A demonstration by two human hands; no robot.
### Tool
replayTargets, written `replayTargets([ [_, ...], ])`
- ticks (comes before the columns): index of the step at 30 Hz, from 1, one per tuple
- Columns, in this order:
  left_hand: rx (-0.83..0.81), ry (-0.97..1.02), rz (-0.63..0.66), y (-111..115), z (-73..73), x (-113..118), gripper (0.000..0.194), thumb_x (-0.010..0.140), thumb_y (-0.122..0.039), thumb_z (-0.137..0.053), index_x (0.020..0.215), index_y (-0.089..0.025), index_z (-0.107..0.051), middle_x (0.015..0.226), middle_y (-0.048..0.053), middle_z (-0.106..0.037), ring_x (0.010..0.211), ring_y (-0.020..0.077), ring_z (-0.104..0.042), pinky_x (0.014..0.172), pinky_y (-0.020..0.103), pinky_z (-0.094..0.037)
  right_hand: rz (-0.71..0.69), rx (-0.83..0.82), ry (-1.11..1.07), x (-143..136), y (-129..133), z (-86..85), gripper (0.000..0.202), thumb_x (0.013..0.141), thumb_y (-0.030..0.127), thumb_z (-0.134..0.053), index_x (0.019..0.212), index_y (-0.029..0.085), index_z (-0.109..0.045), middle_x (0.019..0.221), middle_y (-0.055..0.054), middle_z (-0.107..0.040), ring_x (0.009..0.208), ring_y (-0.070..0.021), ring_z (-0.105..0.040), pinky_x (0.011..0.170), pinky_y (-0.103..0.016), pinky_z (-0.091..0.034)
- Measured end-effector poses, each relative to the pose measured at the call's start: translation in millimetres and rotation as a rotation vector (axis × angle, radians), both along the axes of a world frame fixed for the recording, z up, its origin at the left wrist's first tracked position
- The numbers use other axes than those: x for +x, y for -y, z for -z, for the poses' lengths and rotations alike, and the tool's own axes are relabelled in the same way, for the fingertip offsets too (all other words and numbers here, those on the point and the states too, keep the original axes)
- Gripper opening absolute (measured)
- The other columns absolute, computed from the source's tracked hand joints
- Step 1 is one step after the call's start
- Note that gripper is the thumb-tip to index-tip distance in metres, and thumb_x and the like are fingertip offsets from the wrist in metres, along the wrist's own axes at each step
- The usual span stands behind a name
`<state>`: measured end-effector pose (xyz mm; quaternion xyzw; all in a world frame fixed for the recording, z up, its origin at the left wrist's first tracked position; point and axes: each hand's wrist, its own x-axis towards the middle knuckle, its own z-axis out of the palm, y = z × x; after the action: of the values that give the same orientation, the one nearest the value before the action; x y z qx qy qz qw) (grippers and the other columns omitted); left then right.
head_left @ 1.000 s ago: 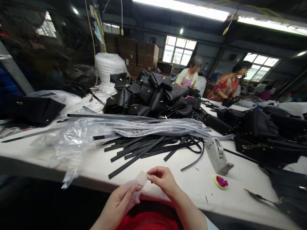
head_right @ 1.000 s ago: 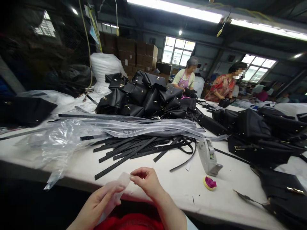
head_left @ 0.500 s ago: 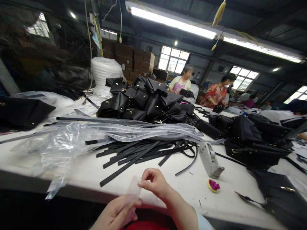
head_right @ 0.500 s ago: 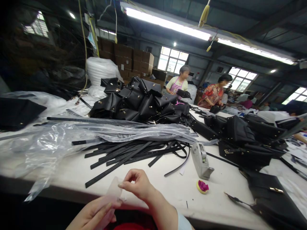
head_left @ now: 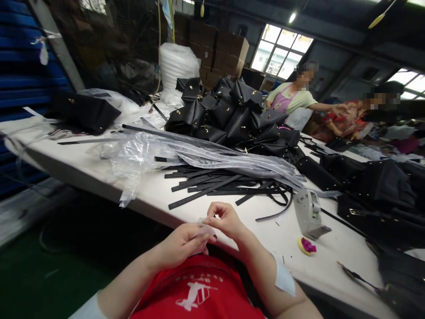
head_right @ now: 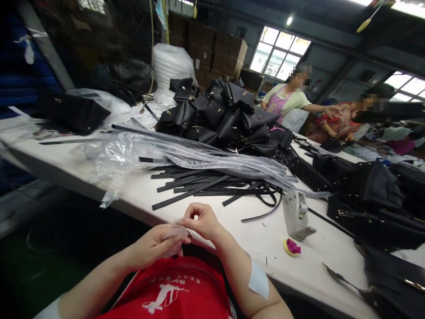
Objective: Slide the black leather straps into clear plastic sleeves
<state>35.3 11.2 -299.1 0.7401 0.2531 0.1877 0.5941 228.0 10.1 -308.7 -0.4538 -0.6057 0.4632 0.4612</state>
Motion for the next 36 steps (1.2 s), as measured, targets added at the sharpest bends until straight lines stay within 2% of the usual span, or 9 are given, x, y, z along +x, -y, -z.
replayTargets([
  [3,0.039,-0.025,-0.169,-2.7,6.3,1.4,0.047,0.096,-0.047,-0.039,0.096,-0.013,-0.072,0.072,0.005,-0.068,0.065,0.0147,-0.062,0.068,0.025,-0.05,0.166,0.144,0.061,0.0,6.0,-6.6,0.037,0.073,0.043,-0.074,0.098,0.02,-0.061,0.081,-0.001,-0.059,0.065,-0.0121,-0.051,0.063,-0.026,-0.045],
  [5,0.077,-0.028,-0.224,-5.3,10.6,0.9,0.046,0.095,-0.045,-0.04,0.089,-0.013,-0.072,0.076,0.006,-0.069,0.069,0.0156,-0.064,0.07,0.025,-0.049,0.205,0.248,0.169,-0.9,12.1,-13.2,0.034,0.076,0.038,-0.072,0.103,0.021,-0.062,0.082,-0.002,-0.059,0.067,-0.0132,-0.052,0.066,-0.028,-0.045],
  [10,0.229,-0.064,-0.169,-8.8,13.2,-1.3,0.043,0.094,-0.038,-0.04,0.066,-0.017,-0.065,0.073,0.004,-0.067,0.071,0.0162,-0.06,0.07,0.024,-0.046,0.068,0.219,0.334,-9.3,20.6,-18.7,0.012,0.082,0.033,-0.067,0.08,0.022,-0.07,0.071,-0.001,-0.06,0.066,-0.0137,-0.053,0.063,-0.027,-0.043],
  [15,0.163,-0.082,-0.089,-6.0,14.8,-0.2,0.03,0.092,-0.037,-0.045,0.086,-0.019,-0.067,0.083,0.003,-0.067,0.076,0.0166,-0.061,0.072,0.024,-0.048,0.098,0.203,0.254,-11.5,16.8,-6.8,0.036,0.077,0.041,-0.071,0.055,0.019,-0.052,0.059,0.002,-0.05,0.057,-0.0111,-0.046,0.055,-0.024,-0.035],
  [18,0.119,-0.093,-0.095,-2.6,19.3,1.2,0.041,0.095,-0.044,-0.039,0.074,-0.018,-0.064,0.07,0.002,-0.062,0.065,0.015,-0.058,0.064,0.023,-0.047,0.108,0.185,0.245,-8.4,10.4,4.7,0.045,0.072,0.047,-0.074,0.052,0.019,-0.045,0.056,0.003,-0.047,0.054,-0.01,-0.042,0.054,-0.024,-0.033],
  [21,0.093,-0.12,-0.155,0.3,23.7,-1.5,0.044,0.094,-0.048,-0.04,0.073,-0.017,-0.063,0.07,0.003,-0.063,0.065,0.016,-0.059,0.063,0.023,-0.048,0.171,0.001,0.202,6.5,-9.2,20.0,0.035,0.072,0.045,-0.074,0.059,0.018,-0.055,0.061,0.002,-0.055,0.058,-0.0102,-0.049,0.058,-0.023,-0.039],
  [26,0.033,-0.121,-0.29,0.9,35.6,-17.1,0.045,0.091,-0.053,-0.042,0.085,-0.019,-0.071,0.071,0.004,-0.07,0.068,0.0189,-0.066,0.067,0.025,-0.052,0.594,-0.421,0.072,61.6,-70.4,46.6,0.032,0.093,0.044,-0.048,0.091,0.015,-0.061,0.086,-0.006,-0.069,0.049,-0.0068,-0.055,0.051,-0.02,-0.043],
  [31,0.013,-0.137,-0.338,0.8,47.8,-26.1,0.049,0.09,-0.058,-0.04,0.089,-0.021,-0.073,0.071,0.003,-0.072,0.069,0.0192,-0.068,0.072,0.025,-0.054,0.686,-0.601,0.161,104.8,-126.2,61.9,0.043,0.095,0.047,-0.046,0.08,0.009,-0.059,0.07,-0.009,-0.068,0.045,-0.0097,-0.057,0.038,-0.019,-0.037],
  [36,0.019,-0.145,-0.363,1.4,47.5,-23.9,0.056,0.087,-0.065,-0.038,0.087,-0.022,-0.073,0.07,0.004,-0.071,0.067,0.0204,-0.067,0.072,0.027,-0.055,0.749,-0.712,0.195,114.4,-162.5,69.4,0.036,0.095,0.044,-0.052,0.086,0.01,-0.061,0.07,0.0,-0.063,0.054,-0.0082,-0.057,0.05,-0.021,-0.048],
])
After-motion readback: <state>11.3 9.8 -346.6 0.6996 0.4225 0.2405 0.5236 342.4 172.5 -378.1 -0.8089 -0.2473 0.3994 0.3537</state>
